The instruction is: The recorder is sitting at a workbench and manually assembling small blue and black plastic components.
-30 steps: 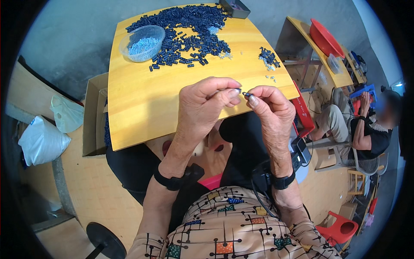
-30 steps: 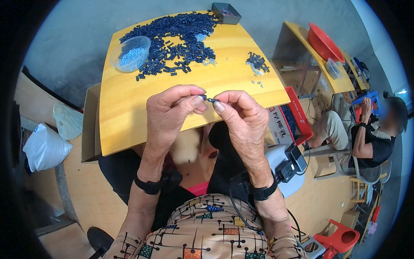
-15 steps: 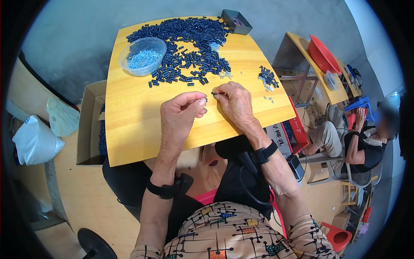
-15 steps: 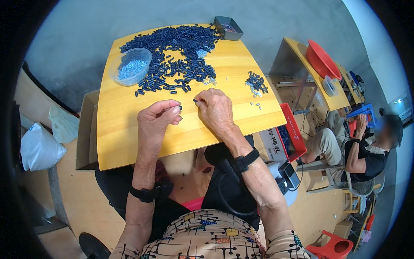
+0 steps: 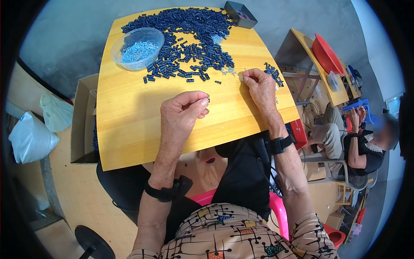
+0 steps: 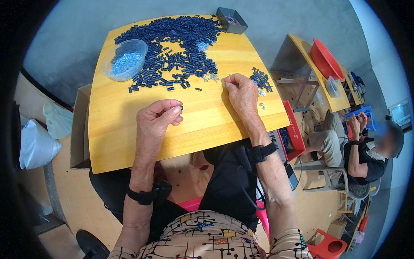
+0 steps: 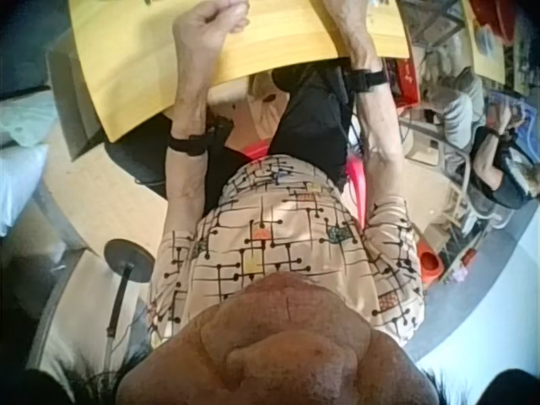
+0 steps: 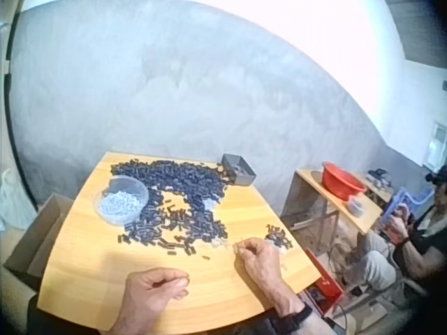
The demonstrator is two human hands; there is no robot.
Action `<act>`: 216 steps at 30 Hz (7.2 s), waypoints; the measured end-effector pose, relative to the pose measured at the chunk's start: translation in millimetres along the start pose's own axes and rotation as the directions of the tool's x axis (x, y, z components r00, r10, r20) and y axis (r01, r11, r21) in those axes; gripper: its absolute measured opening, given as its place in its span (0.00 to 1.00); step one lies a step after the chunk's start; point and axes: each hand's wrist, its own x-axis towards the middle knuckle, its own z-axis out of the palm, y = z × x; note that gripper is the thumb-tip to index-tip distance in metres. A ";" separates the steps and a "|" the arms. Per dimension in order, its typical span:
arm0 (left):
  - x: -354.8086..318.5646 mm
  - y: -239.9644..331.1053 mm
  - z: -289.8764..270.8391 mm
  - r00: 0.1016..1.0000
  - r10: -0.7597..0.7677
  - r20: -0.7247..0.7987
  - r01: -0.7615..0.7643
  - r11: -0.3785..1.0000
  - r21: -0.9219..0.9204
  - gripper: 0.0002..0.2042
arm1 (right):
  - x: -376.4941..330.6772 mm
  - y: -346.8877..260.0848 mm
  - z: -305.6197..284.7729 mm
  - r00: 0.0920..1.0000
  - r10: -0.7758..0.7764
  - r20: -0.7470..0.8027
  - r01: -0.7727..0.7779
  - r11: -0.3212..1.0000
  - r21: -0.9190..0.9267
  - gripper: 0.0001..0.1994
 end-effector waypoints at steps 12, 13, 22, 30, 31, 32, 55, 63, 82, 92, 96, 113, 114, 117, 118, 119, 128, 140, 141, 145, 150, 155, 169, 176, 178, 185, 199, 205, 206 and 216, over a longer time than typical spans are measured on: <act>-0.6 3.2 0.6 0.999 -0.025 0.037 0.024 0.999 0.049 0.06 | 7.5 -7.1 16.5 0.996 -0.060 0.059 0.070 0.981 -0.181 0.06; -0.8 3.7 1.0 0.999 -0.024 0.036 0.022 0.999 0.050 0.06 | 7.6 -7.4 17.7 0.994 -0.098 0.053 0.108 0.967 -0.232 0.06; -1.9 5.7 1.7 0.999 -0.006 0.040 0.003 0.998 0.061 0.07 | 0.2 -4.7 15.0 0.951 -0.294 0.092 0.308 0.913 -0.268 0.04; -4.2 8.5 4.0 0.998 -0.008 0.063 0.014 0.995 -0.096 0.08 | -26.5 -34.3 -13.2 0.926 0.094 0.367 -0.273 0.836 0.475 0.03; -5.5 10.4 4.2 0.998 -0.006 0.061 0.012 0.995 -0.095 0.08 | -32.6 -43.0 -15.5 0.924 0.079 0.375 -0.307 0.740 0.599 0.02; -7.2 13.1 4.2 0.998 -0.002 0.070 0.011 0.993 -0.121 0.08 | -38.7 -51.2 -17.1 0.922 0.063 0.381 -0.335 0.624 0.706 0.02; -43.5 59.7 23.3 0.962 0.153 0.228 -0.144 0.988 -0.056 0.07 | -113.4 -102.0 -42.8 0.923 -0.100 0.372 -0.332 0.282 0.900 0.10; -44.8 60.4 25.0 0.969 0.137 0.206 -0.133 0.991 -0.031 0.07 | -120.0 -107.9 -46.0 0.948 -0.056 0.312 -0.283 0.293 0.913 0.12; -51.2 58.0 30.4 0.940 0.168 0.297 -0.156 0.986 -0.063 0.06 | -132.1 -110.2 -49.8 0.979 0.021 0.201 -0.187 0.468 0.863 0.09; -54.8 58.4 32.9 0.942 0.142 0.305 -0.132 0.990 -0.054 0.06 | -137.5 -110.3 -55.7 0.981 0.020 0.190 -0.177 0.474 0.863 0.10; -55.2 59.6 34.0 0.941 0.133 0.310 -0.132 0.991 -0.025 0.06 | -139.8 -109.7 -58.0 0.980 0.024 0.197 -0.185 0.468 0.864 0.10; -59.8 54.3 37.7 0.905 0.256 0.340 -0.290 0.955 0.053 0.06 | -145.6 -110.7 -56.9 0.999 0.017 0.044 -0.045 0.617 0.786 0.09; -59.6 53.4 37.9 0.896 0.278 0.345 -0.321 0.944 0.071 0.06 | -145.6 -110.2 -56.8 0.999 0.017 0.042 -0.043 0.625 0.779 0.09; -60.1 51.8 40.5 0.898 0.288 0.332 -0.337 0.936 0.099 0.06 | -144.4 -108.6 -57.6 0.998 0.015 0.058 -0.054 0.640 0.767 0.09; -59.9 50.8 41.0 0.898 0.287 0.334 -0.336 0.937 0.099 0.06 | -143.7 -107.8 -58.0 0.998 0.017 0.057 -0.054 0.640 0.766 0.09; -59.4 49.5 41.4 0.905 0.267 0.332 -0.308 0.949 0.075 0.06 | -142.9 -106.8 -58.7 0.996 0.024 0.084 -0.080 0.625 0.777 0.09; -59.2 44.1 45.8 0.935 0.119 0.333 -0.066 0.984 -0.165 0.06 | -141.1 -93.6 -64.3 0.962 -0.017 0.274 -0.251 0.349 0.903 0.10; -58.5 44.8 46.4 0.942 0.124 0.311 -0.082 0.986 -0.144 0.06 | -144.7 -99.0 -57.0 0.979 0.077 0.186 -0.200 0.475 0.857 0.09; -58.2 44.2 46.8 0.941 0.134 0.312 -0.091 0.985 -0.150 0.06 | -144.7 -98.6 -56.6 0.982 0.074 0.174 -0.188 0.481 0.857 0.09; -57.2 41.8 47.6 0.942 0.172 0.289 -0.135 0.981 -0.142 0.06 | -145.5 -97.2 -54.1 0.983 0.059 0.174 -0.182 0.440 0.879 0.10; -57.2 40.0 48.5 0.945 0.154 0.287 -0.098 0.975 -0.200 0.06 | -147.6 -95.7 -54.3 0.983 0.043 0.178 -0.179 0.422 0.889 0.10; -59.3 40.0 49.9 0.944 0.172 0.281 -0.124 0.976 -0.179 0.06 | -147.0 -93.8 -53.3 0.980 0.068 0.188 -0.200 0.402 0.893 0.10; -62.2 44.3 50.3 0.942 0.104 0.320 0.001 0.951 -0.310 0.16 | -150.2 -92.0 -52.2 0.963 0.035 0.268 -0.268 0.274 0.924 0.11; -59.9 49.1 46.6 0.936 0.074 0.344 0.014 0.969 -0.247 0.21 | -144.6 -95.0 -58.9 0.972 -0.057 0.226 -0.159 0.545 0.823 0.11; -60.7 49.3 46.9 0.933 0.049 0.356 0.044 0.967 -0.250 0.20 | -143.5 -92.8 -60.9 0.971 -0.073 0.226 -0.149 0.554 0.819 0.11; -58.9 43.2 47.9 0.897 -0.003 0.442 0.184 0.912 -0.368 0.16 | -141.2 -91.9 -65.5 0.969 -0.123 0.216 -0.119 0.534 0.837 0.12; -56.8 32.5 44.1 0.853 -0.104 0.511 0.281 0.917 -0.282 0.11 | -135.1 -86.7 -71.0 0.956 -0.236 0.176 0.029 0.671 0.741 0.12; -56.7 32.0 43.1 0.879 -0.065 0.473 0.258 0.898 -0.356 0.13 | -133.1 -94.6 -69.5 0.950 -0.224 0.217 -0.021 0.649 0.760 0.12; -55.8 31.5 42.5 0.879 -0.059 0.473 0.261 0.890 -0.375 0.13 | -133.4 -96.4 -68.6 0.950 -0.231 0.210 -0.007 0.658 0.753 0.12; -55.9 29.5 44.3 0.884 -0.070 0.462 0.283 0.868 -0.409 0.10 | -132.1 -89.2 -61.7 0.966 -0.240 0.099 0.123 0.757 0.641 0.09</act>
